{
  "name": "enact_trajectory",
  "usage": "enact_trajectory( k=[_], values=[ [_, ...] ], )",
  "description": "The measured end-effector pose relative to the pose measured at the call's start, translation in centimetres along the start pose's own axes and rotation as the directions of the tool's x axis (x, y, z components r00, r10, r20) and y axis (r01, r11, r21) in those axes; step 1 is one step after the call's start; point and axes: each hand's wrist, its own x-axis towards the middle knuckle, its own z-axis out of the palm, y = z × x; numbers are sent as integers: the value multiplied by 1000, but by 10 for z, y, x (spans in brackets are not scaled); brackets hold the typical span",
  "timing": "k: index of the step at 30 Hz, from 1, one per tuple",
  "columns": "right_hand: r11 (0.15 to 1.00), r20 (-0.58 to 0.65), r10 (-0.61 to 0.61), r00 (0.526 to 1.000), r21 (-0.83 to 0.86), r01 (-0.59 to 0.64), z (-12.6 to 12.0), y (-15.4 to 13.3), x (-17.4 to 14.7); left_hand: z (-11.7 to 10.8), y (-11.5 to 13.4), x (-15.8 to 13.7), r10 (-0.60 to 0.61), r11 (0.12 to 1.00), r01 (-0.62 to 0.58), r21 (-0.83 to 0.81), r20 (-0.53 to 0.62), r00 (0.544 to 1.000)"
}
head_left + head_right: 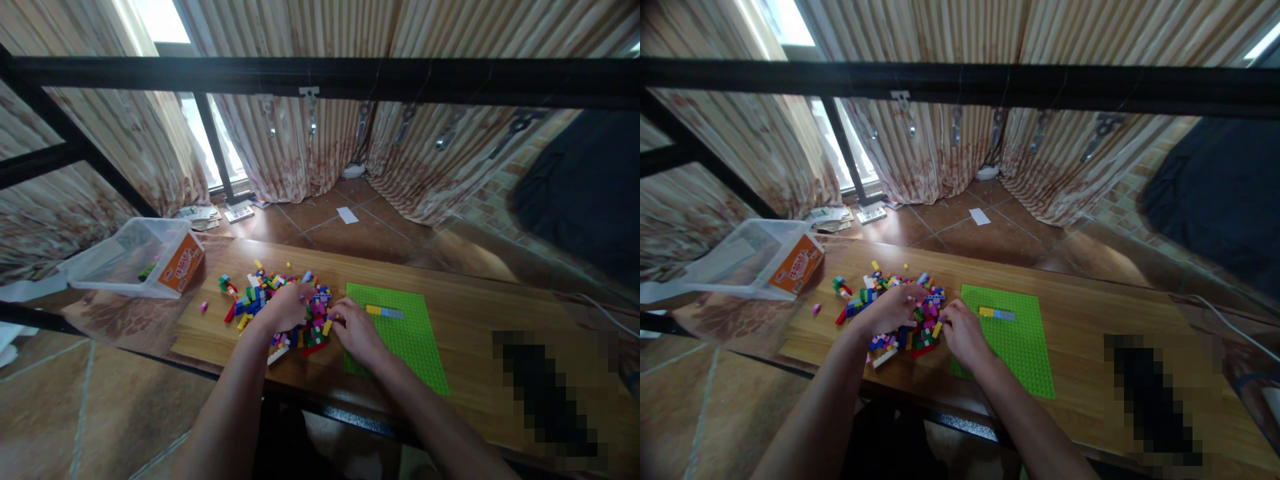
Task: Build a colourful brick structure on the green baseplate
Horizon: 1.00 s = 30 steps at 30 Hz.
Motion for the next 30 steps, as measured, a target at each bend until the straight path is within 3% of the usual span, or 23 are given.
enact_trajectory(
  k=[4,8,13,18,23,30],
  values=[
    [996,-65,56,996,78,-51,-11,-7,-5,1,4,3,-55,998,55,-2,63,997],
    [977,-115,175,978,145,-158,-29,-3,-27,6,17,3,27,998,-31,51,70,997],
    [940,-251,337,907,141,-310,-48,27,-60,31,34,0,176,980,-189,56,183,967],
    [899,-233,430,872,203,-389,-52,35,-50,60,41,3,180,978,-198,73,198,963],
    [906,-218,420,881,39,-422,-51,30,-30,74,46,9,122,984,-147,103,211,970],
    [951,-307,210,928,-156,-267,-47,43,-39,85,51,11,125,979,-157,128,231,965]
  ],
)
